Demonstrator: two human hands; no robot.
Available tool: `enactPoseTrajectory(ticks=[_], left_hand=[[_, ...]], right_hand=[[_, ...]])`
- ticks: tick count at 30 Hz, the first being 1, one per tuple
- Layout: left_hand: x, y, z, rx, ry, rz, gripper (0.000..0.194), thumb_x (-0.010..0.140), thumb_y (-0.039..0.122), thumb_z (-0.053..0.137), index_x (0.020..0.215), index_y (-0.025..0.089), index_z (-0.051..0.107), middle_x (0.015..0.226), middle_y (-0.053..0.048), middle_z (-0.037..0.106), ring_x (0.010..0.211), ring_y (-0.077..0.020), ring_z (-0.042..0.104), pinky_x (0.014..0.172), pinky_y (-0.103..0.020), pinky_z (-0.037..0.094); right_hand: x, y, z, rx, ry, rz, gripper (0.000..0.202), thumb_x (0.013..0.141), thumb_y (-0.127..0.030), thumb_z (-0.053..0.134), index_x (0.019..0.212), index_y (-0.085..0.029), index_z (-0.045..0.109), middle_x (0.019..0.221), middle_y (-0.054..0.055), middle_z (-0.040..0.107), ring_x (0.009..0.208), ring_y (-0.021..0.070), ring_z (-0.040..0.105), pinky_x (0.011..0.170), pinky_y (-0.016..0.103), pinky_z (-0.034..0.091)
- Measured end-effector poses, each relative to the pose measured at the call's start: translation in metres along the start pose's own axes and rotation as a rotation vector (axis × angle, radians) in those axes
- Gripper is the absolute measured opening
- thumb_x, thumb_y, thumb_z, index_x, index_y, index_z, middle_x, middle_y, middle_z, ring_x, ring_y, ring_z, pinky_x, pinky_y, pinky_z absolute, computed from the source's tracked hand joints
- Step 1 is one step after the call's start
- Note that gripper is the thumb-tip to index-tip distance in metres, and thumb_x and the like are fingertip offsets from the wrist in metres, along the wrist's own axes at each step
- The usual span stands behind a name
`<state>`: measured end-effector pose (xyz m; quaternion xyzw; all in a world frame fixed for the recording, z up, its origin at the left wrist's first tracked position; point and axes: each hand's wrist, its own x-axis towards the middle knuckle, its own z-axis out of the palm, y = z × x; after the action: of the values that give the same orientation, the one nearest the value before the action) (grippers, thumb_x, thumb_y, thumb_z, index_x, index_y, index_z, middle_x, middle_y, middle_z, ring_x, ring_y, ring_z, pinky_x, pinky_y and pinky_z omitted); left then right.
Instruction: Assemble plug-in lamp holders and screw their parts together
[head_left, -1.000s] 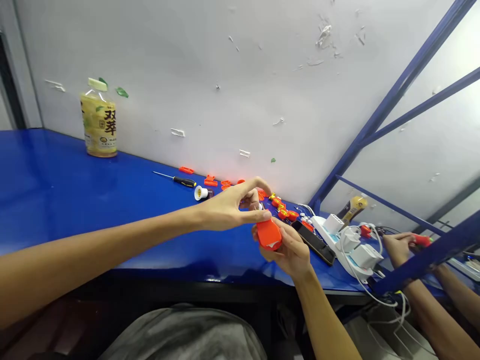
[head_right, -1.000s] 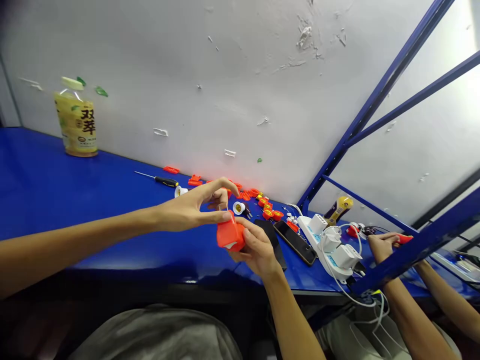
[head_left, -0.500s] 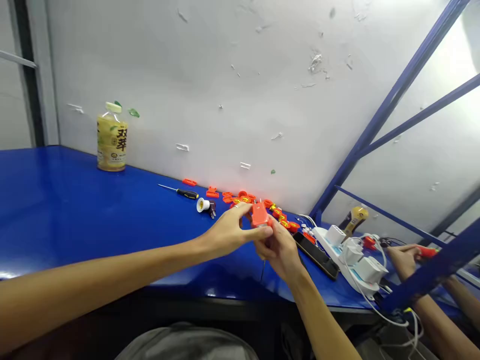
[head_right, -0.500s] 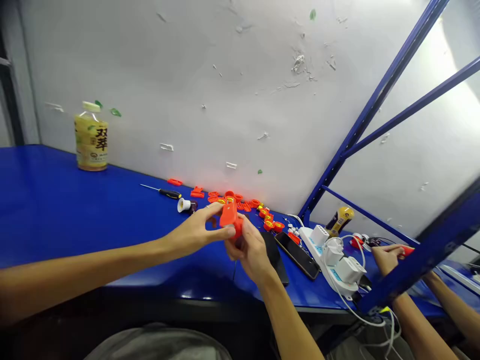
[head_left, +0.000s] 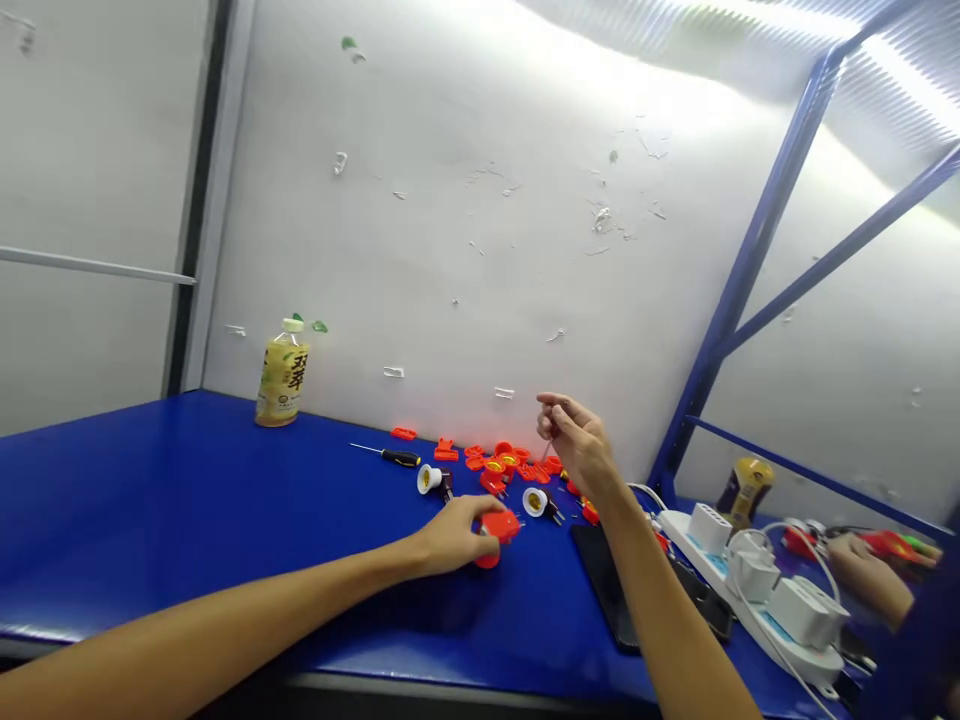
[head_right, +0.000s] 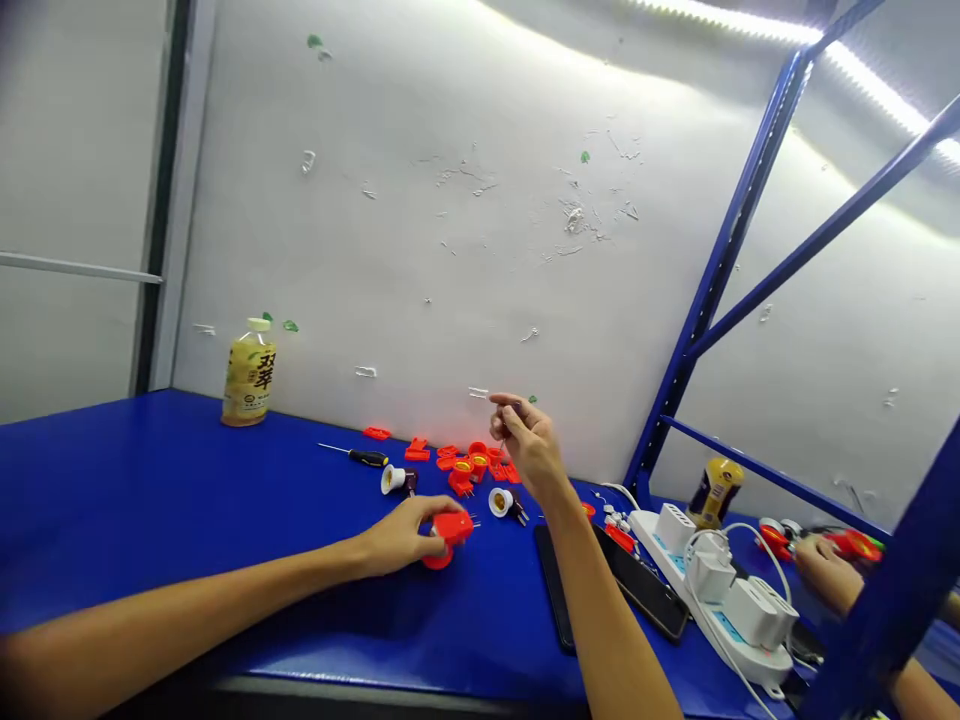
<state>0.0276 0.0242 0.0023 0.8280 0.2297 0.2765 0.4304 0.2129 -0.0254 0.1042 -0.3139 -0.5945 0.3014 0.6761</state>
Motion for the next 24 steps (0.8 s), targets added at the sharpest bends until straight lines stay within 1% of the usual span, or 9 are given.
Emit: enactPoseTrajectory(ticks=[3, 6, 9, 13, 15, 17, 19, 22, 24], left_hand=[[-0.003, -0.001, 0.0, 0.07, -0.111, -0.005, 0.03, 0.069, 0.023, 0.059, 0.096, 0.018, 0.072, 0.086, -0.001, 0.072, 0.083, -0.0205, 0.063, 0.073, -0.027, 0.048], [-0.004, 0.005, -0.007, 0.113, -0.239, 0.027, 0.04, 0.075, 0.025, 0.059, 0.114, 0.022, 0.07, 0.104, 0.0, 0.072, 0.097, -0.0224, 0.062, 0.087, -0.03, 0.047], [-0.001, 0.008, -0.015, 0.157, -0.316, 0.049, 0.05, 0.079, 0.028, 0.061, 0.128, 0.025, 0.064, 0.124, -0.001, 0.067, 0.114, -0.0257, 0.058, 0.101, -0.033, 0.042], [0.002, 0.005, -0.018, 0.274, -0.305, 0.068, 0.054, 0.081, 0.03, 0.063, 0.134, 0.025, 0.06, 0.13, -0.004, 0.063, 0.119, -0.0279, 0.055, 0.104, -0.036, 0.04], [0.002, 0.002, -0.017, 0.314, -0.294, 0.08, 0.058, 0.08, 0.034, 0.066, 0.137, 0.027, 0.057, 0.132, -0.005, 0.061, 0.119, -0.0286, 0.054, 0.105, -0.038, 0.039], [0.001, 0.001, -0.015, 0.332, -0.269, 0.085, 0.059, 0.08, 0.039, 0.069, 0.137, 0.028, 0.057, 0.133, -0.005, 0.06, 0.12, -0.0293, 0.053, 0.106, -0.039, 0.039], [0.0, 0.002, -0.014, 0.335, -0.222, 0.11, 0.055, 0.081, 0.044, 0.07, 0.132, 0.025, 0.06, 0.13, -0.006, 0.062, 0.118, -0.0289, 0.054, 0.104, -0.038, 0.04], [0.0, 0.004, -0.013, 0.361, -0.191, 0.169, 0.048, 0.086, 0.051, 0.063, 0.123, 0.02, 0.065, 0.116, -0.008, 0.066, 0.105, -0.0258, 0.059, 0.095, -0.035, 0.044], [-0.001, 0.005, -0.013, 0.4, -0.192, 0.172, 0.05, 0.089, 0.055, 0.057, 0.123, 0.019, 0.065, 0.114, -0.008, 0.067, 0.102, -0.0253, 0.06, 0.093, -0.036, 0.044]], right_hand=[[-0.006, 0.007, 0.003, 0.098, -0.161, 0.01, 0.034, 0.082, -0.05, 0.069, 0.097, -0.019, 0.068, 0.081, 0.003, 0.056, 0.076, 0.0151, 0.054, 0.069, 0.029, 0.045], [-0.017, 0.015, -0.005, 0.008, -0.268, 0.041, 0.039, 0.088, -0.057, 0.062, 0.089, -0.018, 0.066, 0.083, 0.004, 0.059, 0.077, 0.0162, 0.055, 0.07, 0.03, 0.045], [-0.021, 0.017, -0.016, -0.169, -0.266, -0.005, 0.044, 0.092, -0.061, 0.054, 0.086, -0.019, 0.064, 0.081, 0.002, 0.055, 0.07, 0.0131, 0.049, 0.065, 0.027, 0.042], [-0.018, 0.016, -0.021, -0.217, -0.289, 0.067, 0.046, 0.09, -0.066, 0.052, 0.088, -0.02, 0.058, 0.068, -0.005, 0.039, 0.054, 0.0082, 0.033, 0.049, 0.022, 0.029], [-0.019, 0.018, -0.02, -0.204, -0.328, 0.113, 0.047, 0.089, -0.067, 0.053, 0.088, -0.02, 0.055, 0.065, -0.006, 0.037, 0.05, 0.0071, 0.03, 0.046, 0.021, 0.025], [-0.02, 0.02, -0.018, -0.205, -0.361, 0.139, 0.047, 0.089, -0.066, 0.054, 0.089, -0.019, 0.055, 0.065, -0.006, 0.037, 0.051, 0.0072, 0.031, 0.045, 0.021, 0.025], [-0.022, 0.022, -0.016, -0.218, -0.391, 0.148, 0.045, 0.09, -0.064, 0.054, 0.089, -0.019, 0.055, 0.064, -0.006, 0.036, 0.051, 0.0074, 0.033, 0.045, 0.02, 0.027], [-0.024, 0.024, -0.014, -0.252, -0.424, 0.144, 0.043, 0.092, -0.062, 0.054, 0.087, -0.019, 0.054, 0.063, -0.007, 0.037, 0.05, 0.0067, 0.034, 0.045, 0.02, 0.03], [-0.023, 0.025, -0.014, -0.268, -0.438, 0.138, 0.043, 0.093, -0.062, 0.052, 0.087, -0.019, 0.054, 0.063, -0.007, 0.039, 0.048, 0.0063, 0.033, 0.044, 0.02, 0.032]])
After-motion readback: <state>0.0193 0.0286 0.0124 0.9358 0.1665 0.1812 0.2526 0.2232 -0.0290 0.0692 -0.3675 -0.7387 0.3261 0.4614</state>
